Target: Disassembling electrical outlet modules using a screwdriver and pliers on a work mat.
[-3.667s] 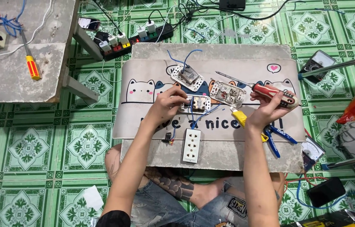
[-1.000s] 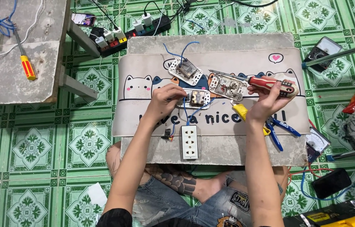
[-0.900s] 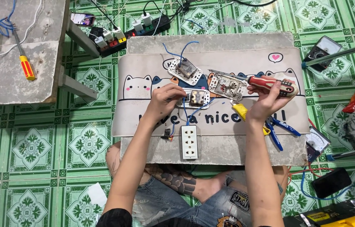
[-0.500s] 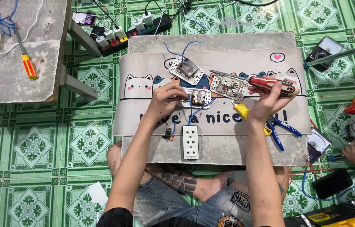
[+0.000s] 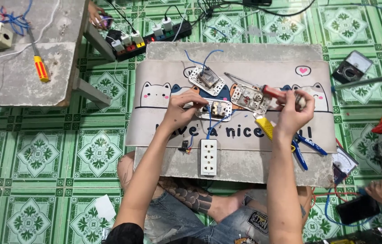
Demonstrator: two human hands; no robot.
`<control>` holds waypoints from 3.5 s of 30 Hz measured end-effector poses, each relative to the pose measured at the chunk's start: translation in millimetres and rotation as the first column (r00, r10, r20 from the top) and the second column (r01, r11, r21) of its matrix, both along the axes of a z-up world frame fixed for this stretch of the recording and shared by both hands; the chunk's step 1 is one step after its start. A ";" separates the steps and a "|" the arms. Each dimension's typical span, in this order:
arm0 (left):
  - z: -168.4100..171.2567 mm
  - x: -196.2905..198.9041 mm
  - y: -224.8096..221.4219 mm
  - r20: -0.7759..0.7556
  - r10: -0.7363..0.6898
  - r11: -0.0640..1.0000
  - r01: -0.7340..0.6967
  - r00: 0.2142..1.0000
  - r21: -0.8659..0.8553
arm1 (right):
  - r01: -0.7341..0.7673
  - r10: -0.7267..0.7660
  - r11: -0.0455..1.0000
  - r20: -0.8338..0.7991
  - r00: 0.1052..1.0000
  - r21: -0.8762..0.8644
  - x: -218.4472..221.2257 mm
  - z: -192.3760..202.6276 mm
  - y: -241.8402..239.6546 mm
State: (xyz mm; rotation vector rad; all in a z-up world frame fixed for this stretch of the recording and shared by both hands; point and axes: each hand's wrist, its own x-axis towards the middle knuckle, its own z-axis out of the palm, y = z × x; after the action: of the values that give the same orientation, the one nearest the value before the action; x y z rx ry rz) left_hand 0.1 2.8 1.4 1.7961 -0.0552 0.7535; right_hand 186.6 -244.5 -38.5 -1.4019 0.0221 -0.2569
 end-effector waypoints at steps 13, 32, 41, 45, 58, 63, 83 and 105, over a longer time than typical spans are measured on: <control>0.8 -4.5 6.0 0.046 -0.114 0.973 0.121 0.992 -0.199 | 0.294 0.366 0.759 0.753 0.547 -0.582 -19.8 -18.5 27.0; 2.0 -3.8 -0.5 -0.005 -0.208 0.972 0.206 0.978 -0.117 | 0.254 0.637 0.742 0.771 0.024 -0.621 -76.6 21.2 69.0; -4.4 -1.7 -2.5 0.006 -0.103 0.985 0.101 0.995 0.143 | 0.240 0.628 0.751 0.778 0.032 -0.616 -74.5 20.3 69.3; -9.4 0.5 -7.8 0.092 -0.042 0.959 0.014 0.995 0.284 | 0.307 0.649 0.713 0.759 0.050 -0.630 -73.5 17.0 68.7; -36.0 9.4 -15.6 0.568 0.031 0.487 -0.509 0.822 0.710 | 0.265 0.629 0.706 0.753 0.193 -0.657 -78.6 21.2 71.8; -33.4 8.1 -9.5 0.318 0.092 0.732 -0.281 0.944 0.620 | 0.139 0.628 0.735 0.743 0.232 -0.664 -76.3 8.1 71.3; -12.9 1.2 -4.9 0.015 0.054 0.871 -0.054 0.998 0.489 | -0.155 0.621 0.781 0.724 0.301 -0.606 -82.4 30.5 73.9; -6.0 -4.9 4.4 -0.076 0.116 0.832 -0.055 0.990 0.552 | -0.106 0.682 0.690 0.595 0.426 -0.716 -75.5 11.8 72.2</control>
State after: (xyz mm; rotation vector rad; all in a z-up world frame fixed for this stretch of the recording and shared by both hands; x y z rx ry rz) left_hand -4.9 7.2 -4.6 2.4022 -0.1322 0.7511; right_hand 111.1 -172.3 -26.7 -1.7007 -1.3621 -0.5263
